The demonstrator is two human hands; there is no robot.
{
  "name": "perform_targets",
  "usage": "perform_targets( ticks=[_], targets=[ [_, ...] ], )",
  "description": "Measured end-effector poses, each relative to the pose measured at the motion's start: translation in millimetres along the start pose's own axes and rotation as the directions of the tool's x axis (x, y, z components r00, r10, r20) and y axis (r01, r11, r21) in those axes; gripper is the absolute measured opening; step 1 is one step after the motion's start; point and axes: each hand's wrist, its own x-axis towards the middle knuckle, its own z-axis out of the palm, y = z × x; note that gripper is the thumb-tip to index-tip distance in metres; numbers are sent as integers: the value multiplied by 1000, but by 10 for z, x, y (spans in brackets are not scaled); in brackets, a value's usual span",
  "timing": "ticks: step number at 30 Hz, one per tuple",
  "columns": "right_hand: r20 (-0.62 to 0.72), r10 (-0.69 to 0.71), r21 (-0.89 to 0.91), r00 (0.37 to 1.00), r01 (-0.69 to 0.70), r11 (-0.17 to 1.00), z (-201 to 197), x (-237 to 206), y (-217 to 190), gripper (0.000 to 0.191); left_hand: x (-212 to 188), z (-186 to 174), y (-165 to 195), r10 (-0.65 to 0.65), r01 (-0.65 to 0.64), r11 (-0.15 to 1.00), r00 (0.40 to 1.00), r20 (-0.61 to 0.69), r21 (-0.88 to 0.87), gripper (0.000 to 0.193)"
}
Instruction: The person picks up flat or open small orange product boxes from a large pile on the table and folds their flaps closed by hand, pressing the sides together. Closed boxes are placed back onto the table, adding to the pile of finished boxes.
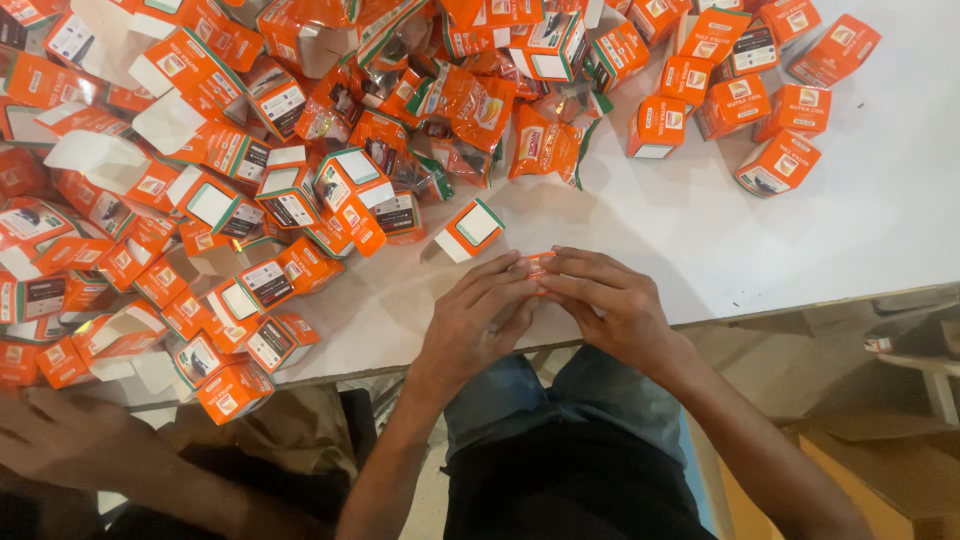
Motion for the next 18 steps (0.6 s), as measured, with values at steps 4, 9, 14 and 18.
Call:
perform_targets(
  ticks=[4, 9, 14, 18],
  targets=[
    [-44, 18, 6, 999, -18, 1000, 43, -26, -15, 25, -13, -38, -40, 7, -6, 999, 1000, 26, -32, 24],
    [98, -27, 7, 995, 26, 1000, -99, -36, -68, 30, -66, -143, 11, 56, -58, 998, 988, 141, 7, 23],
    [139, -47, -7, 989, 49, 999, -105, -11, -78, 34, -104, -123, 2, 39, -41, 999, 990, 138, 13, 23],
    [50, 17, 112, 999, -23, 993, -10, -20, -29, 31, -127, -38, -76, -31, 35, 998, 997, 68, -53, 32]
  ],
)
